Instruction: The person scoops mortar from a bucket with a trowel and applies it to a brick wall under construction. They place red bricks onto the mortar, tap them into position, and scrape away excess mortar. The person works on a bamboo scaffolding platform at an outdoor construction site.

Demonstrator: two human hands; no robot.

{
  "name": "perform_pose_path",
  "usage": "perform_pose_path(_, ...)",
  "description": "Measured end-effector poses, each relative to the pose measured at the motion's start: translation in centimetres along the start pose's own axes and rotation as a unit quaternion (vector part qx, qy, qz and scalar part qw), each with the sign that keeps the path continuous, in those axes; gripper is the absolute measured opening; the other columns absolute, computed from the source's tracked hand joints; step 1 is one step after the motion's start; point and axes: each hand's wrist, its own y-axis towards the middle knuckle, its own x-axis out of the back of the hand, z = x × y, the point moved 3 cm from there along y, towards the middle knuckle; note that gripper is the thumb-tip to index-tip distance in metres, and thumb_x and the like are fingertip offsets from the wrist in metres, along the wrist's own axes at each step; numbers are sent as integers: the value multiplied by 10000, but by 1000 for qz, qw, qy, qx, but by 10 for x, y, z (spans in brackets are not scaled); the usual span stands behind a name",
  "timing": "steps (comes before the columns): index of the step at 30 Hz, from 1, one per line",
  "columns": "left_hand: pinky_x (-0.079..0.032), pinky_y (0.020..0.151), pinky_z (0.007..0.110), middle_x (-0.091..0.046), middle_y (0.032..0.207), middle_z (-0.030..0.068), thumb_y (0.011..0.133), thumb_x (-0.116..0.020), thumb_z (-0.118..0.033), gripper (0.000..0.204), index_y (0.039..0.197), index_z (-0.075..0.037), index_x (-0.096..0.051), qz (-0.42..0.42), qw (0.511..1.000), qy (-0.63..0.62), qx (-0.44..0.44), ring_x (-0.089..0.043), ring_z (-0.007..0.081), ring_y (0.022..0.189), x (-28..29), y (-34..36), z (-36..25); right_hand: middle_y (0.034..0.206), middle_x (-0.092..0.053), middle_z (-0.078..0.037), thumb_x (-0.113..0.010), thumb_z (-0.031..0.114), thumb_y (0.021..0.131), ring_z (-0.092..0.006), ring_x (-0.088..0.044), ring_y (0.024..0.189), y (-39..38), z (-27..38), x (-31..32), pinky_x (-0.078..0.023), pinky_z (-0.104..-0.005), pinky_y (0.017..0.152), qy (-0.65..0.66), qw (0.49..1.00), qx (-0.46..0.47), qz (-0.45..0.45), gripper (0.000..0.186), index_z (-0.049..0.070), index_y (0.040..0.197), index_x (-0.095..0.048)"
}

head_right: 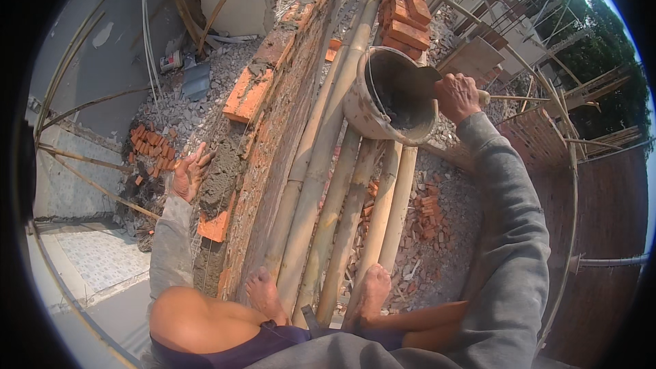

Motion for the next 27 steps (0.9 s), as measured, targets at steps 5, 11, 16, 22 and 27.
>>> perform_pose_path(5, -296, 1234, 387, -372, 1681, 174, 933, -655, -513, 962, 1696, -103, -238, -10, 999, 42, -4, -323, 280, 1559, -8, 13, -21, 895, -742, -123, -722, 153, 822, -289, -731, 915, 22, 61, -57, -544, -458, 705, -36, 998, -17, 45, 127, 92, 877, -819)
perform_pose_path(11, -239, 1267, 391, -364, 1679, 203, 951, -646, -485, 957, 1696, -74, -208, 10, 999, 44, 18, -262, 310, 1590, -3, -4, -34, 774, -717, -154, -731, 135, 727, -331, -745, 737, 7, 26, -62, -561, -449, 601, 78, 986, 103, 103, 112, 88, 816, -780)
perform_pose_path(16, -246, 1260, 391, -366, 1682, 189, 942, -640, -516, 957, 1695, -95, -226, -13, 998, 55, 19, -269, 297, 1589, 2, 9, -30, 733, -688, -202, -732, 132, 662, -391, -727, 730, -5, 11, -54, -581, -482, 662, 148, 977, 113, 101, 137, 42, 764, -743)
perform_pose_path(22, -316, 1192, 322, -406, 1663, 155, 953, -638, -452, 850, 1659, -74, -351, -23, 999, 6, -23, -346, 241, 1534, -15, 46, -26, 737, -675, -250, -706, 166, 755, -429, -713, 745, -21, 11, -73, -571, -513, 697, 231, 964, 85, 103, 183, -12, 791, -733)
perform_pose_path(27, -487, 957, 246, -506, 1580, 115, 951, -656, -406, 841, 1652, -53, -355, -22, 1000, -1, 4, -610, 119, 1145, -27, 55, -30, 727, -649, -260, -701, 190, 791, -445, -679, 723, -23, -1, -87, -543, -530, 693, 277, 951, 89, 100, 212, -22, 805, -713)
